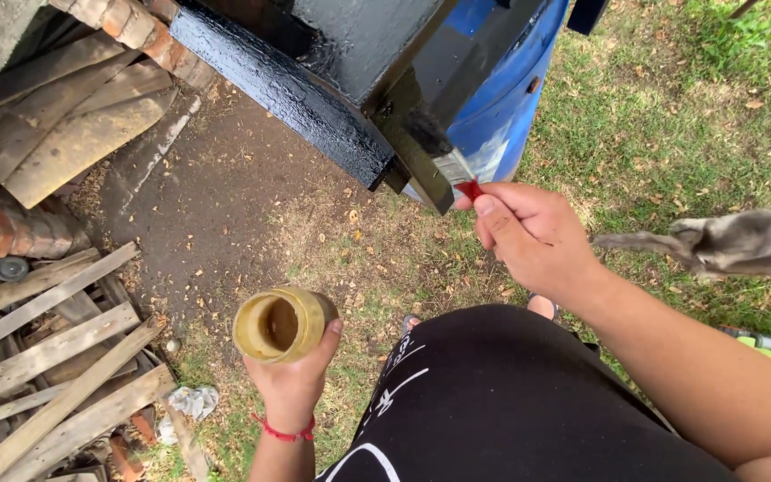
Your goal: Painting a black wooden structure with a paintbrush while holding a jar of paint.
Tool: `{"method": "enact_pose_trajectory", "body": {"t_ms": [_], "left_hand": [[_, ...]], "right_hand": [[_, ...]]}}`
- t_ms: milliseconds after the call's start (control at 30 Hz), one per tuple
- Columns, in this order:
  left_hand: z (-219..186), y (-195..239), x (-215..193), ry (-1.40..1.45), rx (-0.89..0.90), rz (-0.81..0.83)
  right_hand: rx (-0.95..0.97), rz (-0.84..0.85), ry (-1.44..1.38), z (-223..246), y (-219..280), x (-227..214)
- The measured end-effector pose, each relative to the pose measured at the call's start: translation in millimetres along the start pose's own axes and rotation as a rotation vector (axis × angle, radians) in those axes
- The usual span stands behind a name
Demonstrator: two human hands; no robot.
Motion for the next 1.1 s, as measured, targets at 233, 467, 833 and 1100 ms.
{"method": "enact_pose_trajectory", "body": {"t_ms": [233,467,833,1100], "left_hand": [[19,7,2,0.065,-0.054,0.030],[8,2,-1,0.042,0.180,-0.008],[-8,0,7,0.012,0.152,0.046],[6,2,5,0.126,0.082,0.014]], "right_hand": [[0.426,0.143,0.549,-54,-17,-7],[0.213,0.103,-0.041,-38,7,-5],[0.894,0.166,0.150,-100,-9,-4],[0.676,0.108,0.030,11,-11,-14]]}}
Point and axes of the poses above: each hand's wrist, its own y-axis away from the middle knuckle, its own x-axis out of the palm, z = x × y, the point moved 4 cm from there along -y, towards the middle knuckle, and after that the axes turned 6 degrees about z, right-handed, at the moved point
